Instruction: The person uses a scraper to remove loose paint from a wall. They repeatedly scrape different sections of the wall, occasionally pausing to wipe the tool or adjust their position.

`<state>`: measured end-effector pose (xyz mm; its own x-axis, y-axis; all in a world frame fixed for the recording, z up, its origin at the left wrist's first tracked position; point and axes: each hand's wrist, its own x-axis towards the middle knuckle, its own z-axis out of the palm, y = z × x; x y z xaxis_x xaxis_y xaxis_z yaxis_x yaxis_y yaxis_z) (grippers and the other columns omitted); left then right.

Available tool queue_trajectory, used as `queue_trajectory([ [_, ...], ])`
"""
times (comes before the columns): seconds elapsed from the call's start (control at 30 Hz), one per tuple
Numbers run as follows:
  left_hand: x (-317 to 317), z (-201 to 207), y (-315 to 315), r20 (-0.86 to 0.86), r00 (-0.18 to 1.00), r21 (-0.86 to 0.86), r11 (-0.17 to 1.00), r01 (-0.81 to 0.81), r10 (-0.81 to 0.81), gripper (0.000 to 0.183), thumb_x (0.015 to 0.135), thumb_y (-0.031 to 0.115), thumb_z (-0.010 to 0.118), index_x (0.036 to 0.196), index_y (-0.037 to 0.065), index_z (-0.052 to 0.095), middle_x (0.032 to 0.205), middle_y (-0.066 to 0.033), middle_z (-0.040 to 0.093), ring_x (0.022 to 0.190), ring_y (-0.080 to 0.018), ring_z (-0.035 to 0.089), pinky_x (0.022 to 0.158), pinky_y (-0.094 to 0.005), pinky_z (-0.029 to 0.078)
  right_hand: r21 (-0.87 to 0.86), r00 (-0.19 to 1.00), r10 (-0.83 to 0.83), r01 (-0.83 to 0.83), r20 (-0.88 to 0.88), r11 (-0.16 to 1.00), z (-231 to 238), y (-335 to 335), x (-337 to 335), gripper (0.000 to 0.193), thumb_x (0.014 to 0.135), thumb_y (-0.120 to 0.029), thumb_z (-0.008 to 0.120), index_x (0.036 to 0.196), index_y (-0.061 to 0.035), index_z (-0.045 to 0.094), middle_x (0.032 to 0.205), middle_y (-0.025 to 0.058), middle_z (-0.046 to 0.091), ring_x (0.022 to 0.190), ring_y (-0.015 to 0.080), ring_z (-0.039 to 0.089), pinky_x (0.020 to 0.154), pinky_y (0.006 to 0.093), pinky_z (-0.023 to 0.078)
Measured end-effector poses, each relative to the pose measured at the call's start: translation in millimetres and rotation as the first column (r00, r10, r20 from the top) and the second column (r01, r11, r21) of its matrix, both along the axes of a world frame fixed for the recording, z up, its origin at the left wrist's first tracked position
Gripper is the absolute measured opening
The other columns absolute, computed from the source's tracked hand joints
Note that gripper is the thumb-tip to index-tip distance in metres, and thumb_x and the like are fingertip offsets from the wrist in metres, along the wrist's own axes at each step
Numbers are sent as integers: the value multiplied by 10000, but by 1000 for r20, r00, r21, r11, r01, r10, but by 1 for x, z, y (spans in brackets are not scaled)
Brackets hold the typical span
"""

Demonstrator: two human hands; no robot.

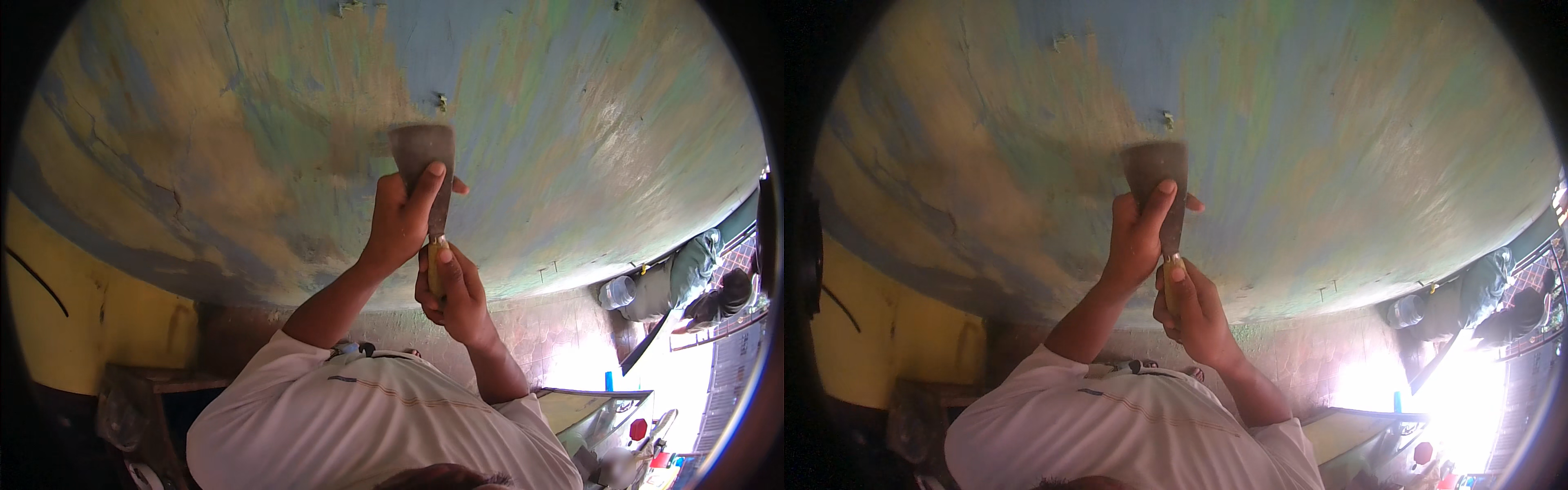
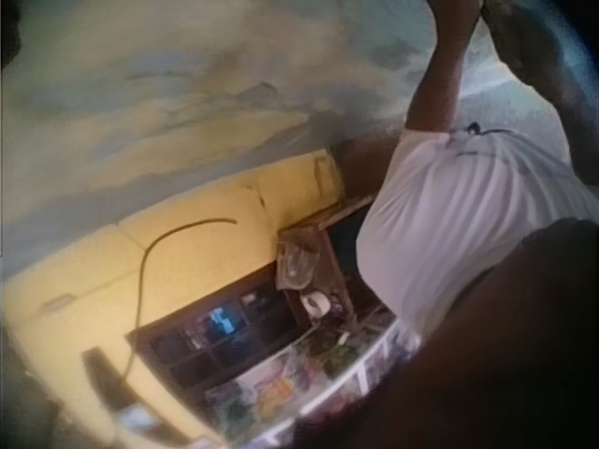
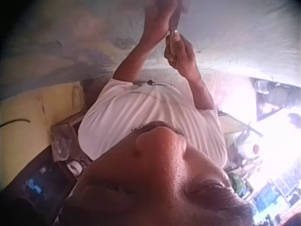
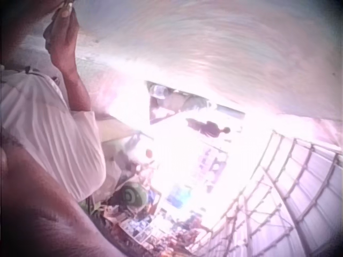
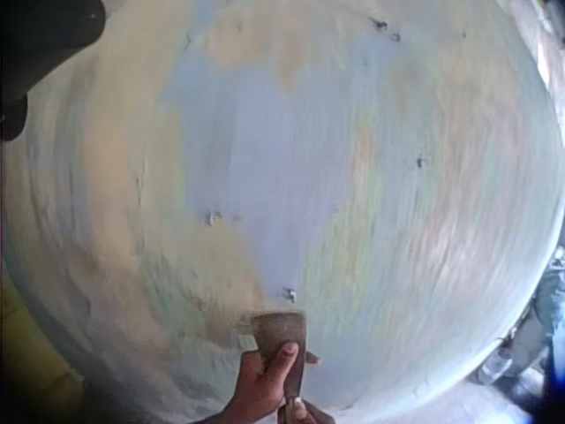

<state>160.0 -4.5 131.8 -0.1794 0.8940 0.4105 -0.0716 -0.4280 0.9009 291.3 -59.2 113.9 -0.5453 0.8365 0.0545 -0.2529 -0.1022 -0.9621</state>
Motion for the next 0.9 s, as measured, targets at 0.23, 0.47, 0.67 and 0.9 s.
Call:
queue_trajectory([
  [0.23, 1, 10, -1, 11, 1000, 53, 999, -9, 9, 447, 1008, 377, 521, 811, 15, 694, 572, 16, 575, 500, -50, 458, 472, -262, 330, -38, 999, 42, -43, -32, 998, 9, -1, 1, 438, 1063, -477, 327, 966, -75, 472, 583, -7, 445, 439, 37, 315, 396, 215, 241],
  [0.47, -2, 21, 6, 4, 997, 256, 964, -70, 71, 421, 1013, 366, 519, 874, 18, 710, 577, 5, 583, 502, -52, 471, 477, -270, 346, 13, 1000, -31, 31, -3, 999, 15, 4, -2, 444, 1050, -493, 352, 937, -87, 489, 576, -20, 439, 429, 41, 328, 400, 217, 244],
  [0.67, 2, 16, 8, 11, 998, 241, 968, -62, 61, 418, 1014, 342, 518, 836, 18, 713, 561, 16, 569, 501, -50, 470, 470, -270, 345, 21, 999, 5, -4, -43, 1000, 16, 5, 1, 438, 1056, -491, 337, 976, -84, 479, 553, -11, 415, 399, 43, 283, 366, 212, 225],
  [0.9, 3, 27, 4, 75, 994, 76, 993, -88, 83, 398, 1011, 326, 516, 845, 16, 705, 597, -16, 616, 524, -70, 514, 485, -286, 373, 9, 997, 27, -26, -73, 1000, 17, 5, -1, 445, 1050, -502, 352, 1020, -78, 483, 547, -6, 407, 377, 46, 268, 332, 208, 210],
])
